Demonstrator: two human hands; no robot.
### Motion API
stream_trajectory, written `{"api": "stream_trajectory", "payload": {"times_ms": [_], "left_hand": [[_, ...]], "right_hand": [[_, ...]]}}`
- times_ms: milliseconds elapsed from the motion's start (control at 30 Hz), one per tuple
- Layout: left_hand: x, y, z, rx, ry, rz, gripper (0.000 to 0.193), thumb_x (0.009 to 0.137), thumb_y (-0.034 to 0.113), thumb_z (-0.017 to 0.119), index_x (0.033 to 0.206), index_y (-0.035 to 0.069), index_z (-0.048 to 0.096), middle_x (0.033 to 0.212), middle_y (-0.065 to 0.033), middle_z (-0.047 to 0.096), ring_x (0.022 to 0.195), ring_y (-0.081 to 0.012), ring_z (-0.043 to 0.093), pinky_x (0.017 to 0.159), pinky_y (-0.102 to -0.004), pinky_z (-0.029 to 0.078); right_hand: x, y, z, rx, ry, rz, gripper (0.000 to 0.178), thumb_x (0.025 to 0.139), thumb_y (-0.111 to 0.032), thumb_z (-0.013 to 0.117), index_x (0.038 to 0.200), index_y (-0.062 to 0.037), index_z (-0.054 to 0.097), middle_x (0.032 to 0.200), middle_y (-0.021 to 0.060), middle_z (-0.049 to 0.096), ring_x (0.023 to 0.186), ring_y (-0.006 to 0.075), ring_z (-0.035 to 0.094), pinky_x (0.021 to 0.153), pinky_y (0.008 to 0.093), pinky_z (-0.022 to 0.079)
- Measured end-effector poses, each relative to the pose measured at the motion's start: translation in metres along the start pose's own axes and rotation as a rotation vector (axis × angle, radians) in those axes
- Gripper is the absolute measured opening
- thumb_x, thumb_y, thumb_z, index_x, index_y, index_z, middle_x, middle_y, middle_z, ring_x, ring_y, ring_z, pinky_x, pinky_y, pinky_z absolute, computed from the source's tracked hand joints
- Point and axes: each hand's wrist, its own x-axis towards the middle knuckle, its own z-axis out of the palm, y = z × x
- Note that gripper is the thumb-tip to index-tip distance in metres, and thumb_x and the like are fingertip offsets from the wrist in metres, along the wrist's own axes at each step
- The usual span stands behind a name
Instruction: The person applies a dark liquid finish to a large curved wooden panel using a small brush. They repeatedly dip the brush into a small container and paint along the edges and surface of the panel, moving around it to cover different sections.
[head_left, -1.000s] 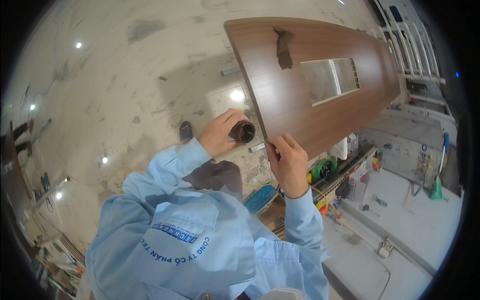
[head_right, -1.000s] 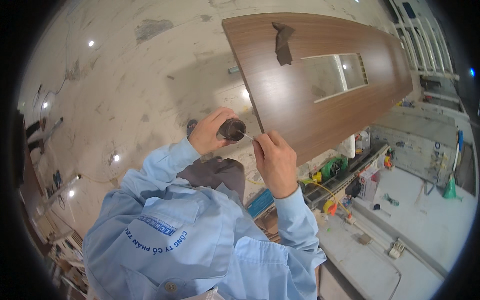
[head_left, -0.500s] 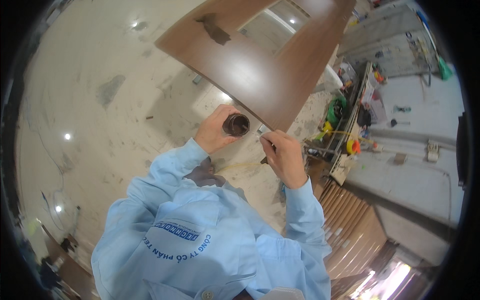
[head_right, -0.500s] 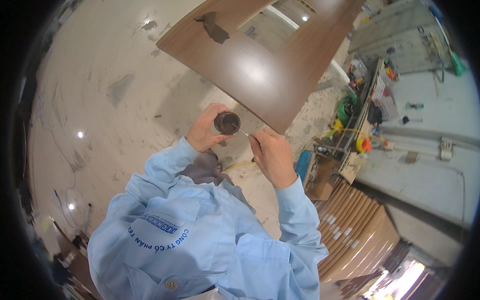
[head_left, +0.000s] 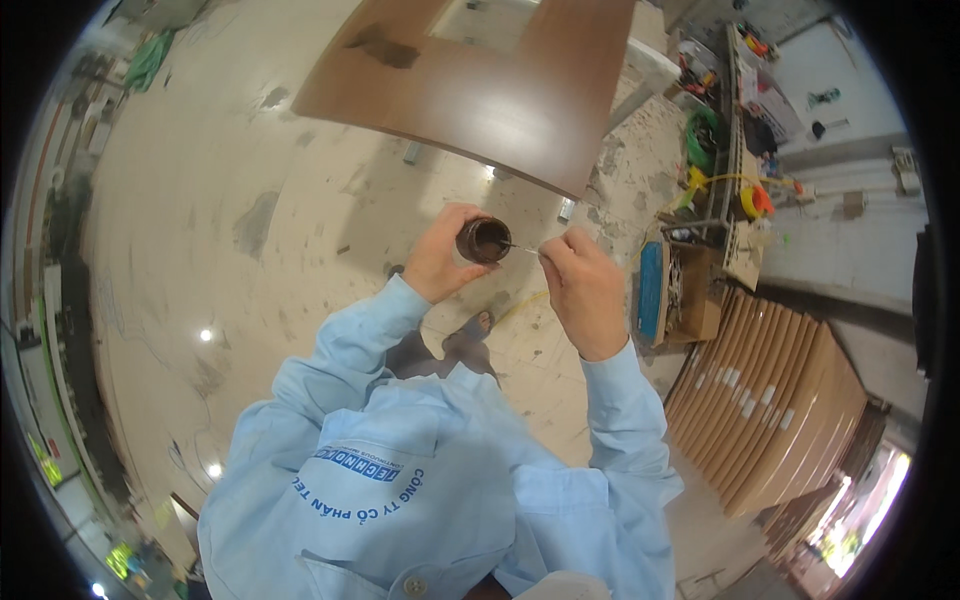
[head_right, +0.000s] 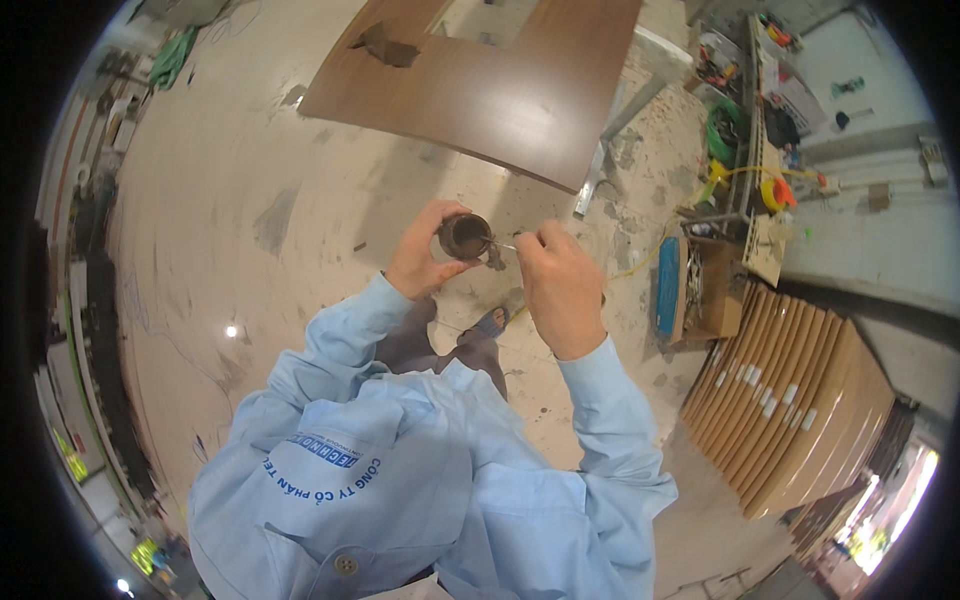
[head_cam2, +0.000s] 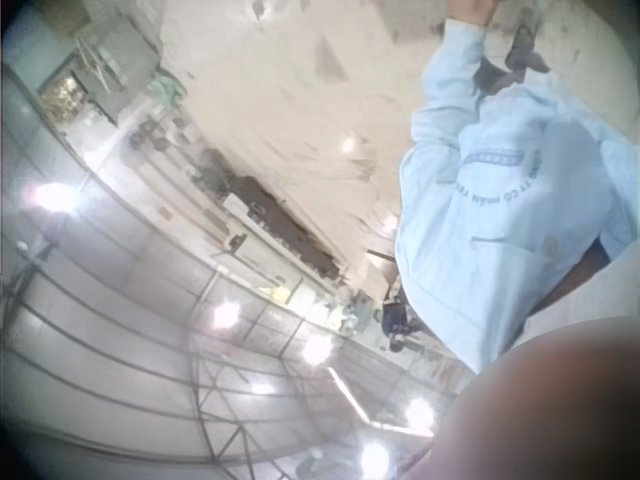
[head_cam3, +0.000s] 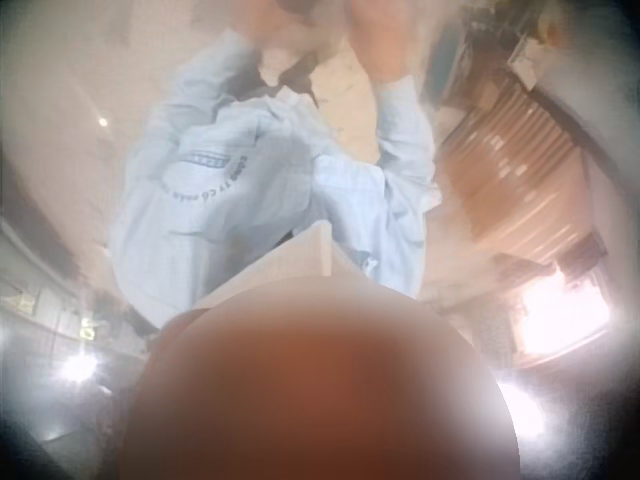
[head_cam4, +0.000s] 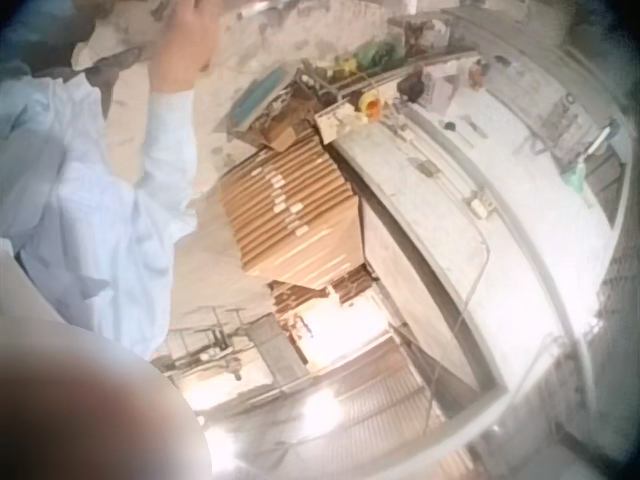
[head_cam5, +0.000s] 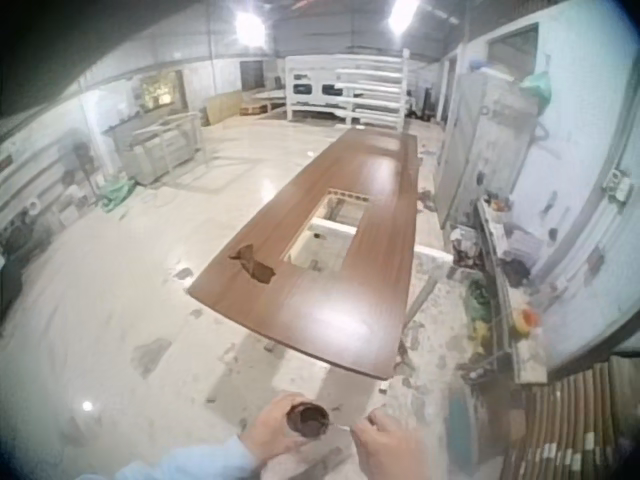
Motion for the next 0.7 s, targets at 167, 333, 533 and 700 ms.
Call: {"api": "stream_trajectory", "payload": {"times_ms": [167,333,533,700], "left_hand": [[0.015,-0.008,-0.009,0.025,-0.065,0.002,0.068,0.072,0.013,0.094,0.132,0.007,0.061,0.13,-0.0137,0.061,0.121,-0.0346,0.063,0.101,-0.0398,0.053],[0.027,-0.033,-0.035,-0.015,-0.098,0.027,0.069,0.072,0.013,0.095,0.132,0.005,0.062,0.129,-0.0146,0.062,0.121,-0.035,0.063,0.102,-0.0406,0.052],[0.05,-0.087,-0.081,-0.068,-0.247,0.09,0.072,0.071,0.01,0.096,0.134,0.005,0.061,0.133,-0.0153,0.061,0.123,-0.0329,0.063,0.106,-0.0402,0.052],[0.065,-0.133,-0.123,-0.113,-0.379,0.016,0.073,0.07,0.01,0.097,0.135,0.005,0.062,0.135,-0.0139,0.06,0.125,-0.0289,0.063,0.108,-0.0404,0.052]], "right_hand": [[-0.004,-0.007,0.007,-0.019,0.06,0.081,0.01,0.09,-0.005,0.075,0.093,-0.0077,0.065,0.091,0.0092,0.058,0.085,0.0317,0.066,0.066,0.0435,0.051],[0.008,-0.024,0.032,-0.035,0.068,0.144,0.008,0.091,-0.006,0.075,0.093,-0.0079,0.067,0.091,0.0092,0.061,0.082,0.0326,0.066,0.066,0.0432,0.052],[0.018,-0.047,0.112,0.034,0.106,0.271,0.007,0.092,-0.005,0.077,0.098,-0.0048,0.076,0.09,0.0116,0.07,0.073,0.0316,0.069,0.065,0.0411,0.053],[-0.01,-0.017,0.179,0.179,0.429,0.826,0.012,0.092,-0.009,0.076,0.102,-0.0024,0.078,0.093,0.0134,0.076,0.07,0.0271,0.07,0.067,0.0374,0.054]]}}
